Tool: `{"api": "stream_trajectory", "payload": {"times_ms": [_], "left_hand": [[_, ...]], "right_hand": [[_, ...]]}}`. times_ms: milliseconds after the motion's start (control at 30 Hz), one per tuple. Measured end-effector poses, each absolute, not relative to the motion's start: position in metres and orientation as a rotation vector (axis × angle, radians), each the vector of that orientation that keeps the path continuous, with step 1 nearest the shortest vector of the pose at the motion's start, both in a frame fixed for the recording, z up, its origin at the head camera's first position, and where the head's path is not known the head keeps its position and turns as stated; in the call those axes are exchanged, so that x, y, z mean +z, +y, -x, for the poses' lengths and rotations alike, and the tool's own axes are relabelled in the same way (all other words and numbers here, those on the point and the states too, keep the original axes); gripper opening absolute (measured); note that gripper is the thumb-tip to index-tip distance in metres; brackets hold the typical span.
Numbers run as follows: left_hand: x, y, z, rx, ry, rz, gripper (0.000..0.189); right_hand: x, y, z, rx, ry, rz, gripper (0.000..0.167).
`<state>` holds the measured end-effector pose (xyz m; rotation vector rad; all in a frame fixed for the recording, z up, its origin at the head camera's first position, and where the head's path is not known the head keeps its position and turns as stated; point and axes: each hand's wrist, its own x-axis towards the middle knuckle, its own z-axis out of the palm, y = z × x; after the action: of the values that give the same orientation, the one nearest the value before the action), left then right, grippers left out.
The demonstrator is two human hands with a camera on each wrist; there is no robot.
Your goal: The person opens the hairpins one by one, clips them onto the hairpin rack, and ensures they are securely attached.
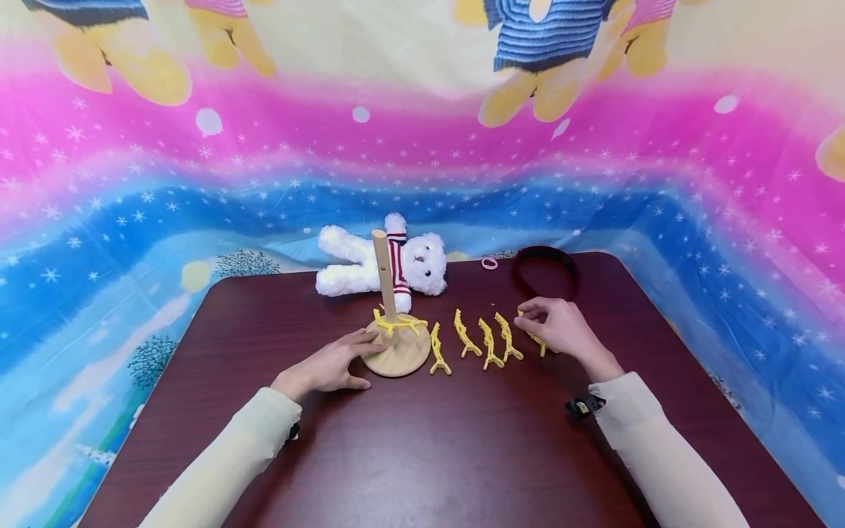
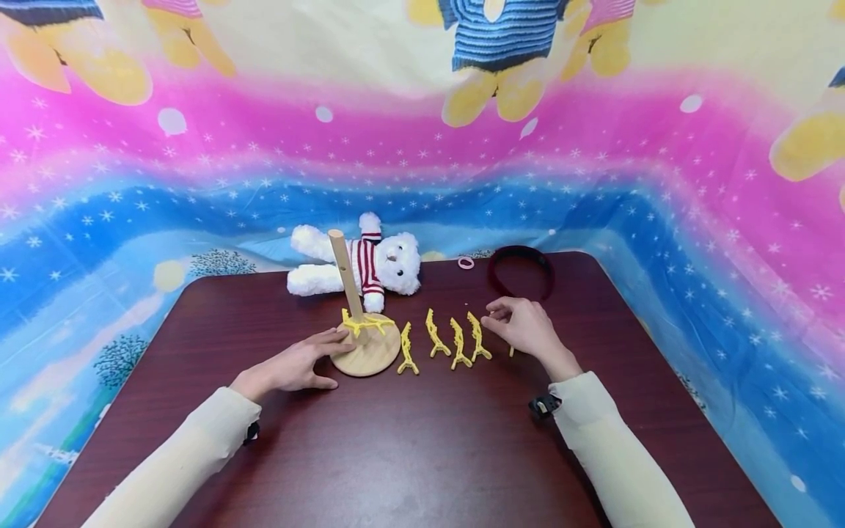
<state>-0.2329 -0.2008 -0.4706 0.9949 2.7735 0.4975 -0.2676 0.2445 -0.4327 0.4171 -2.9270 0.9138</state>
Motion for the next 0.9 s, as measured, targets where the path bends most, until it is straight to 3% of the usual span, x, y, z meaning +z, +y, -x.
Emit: {"api": "stream_trajectory", "payload": {"times_ms": [900], "left_hand": [[-0.472,-0.202,0.233,0.495,2.777,-0.981,0.074]], "right_hand": [[-0.460,0.285,0.262,0.690,-3.175,-0.179,0.039]]}}
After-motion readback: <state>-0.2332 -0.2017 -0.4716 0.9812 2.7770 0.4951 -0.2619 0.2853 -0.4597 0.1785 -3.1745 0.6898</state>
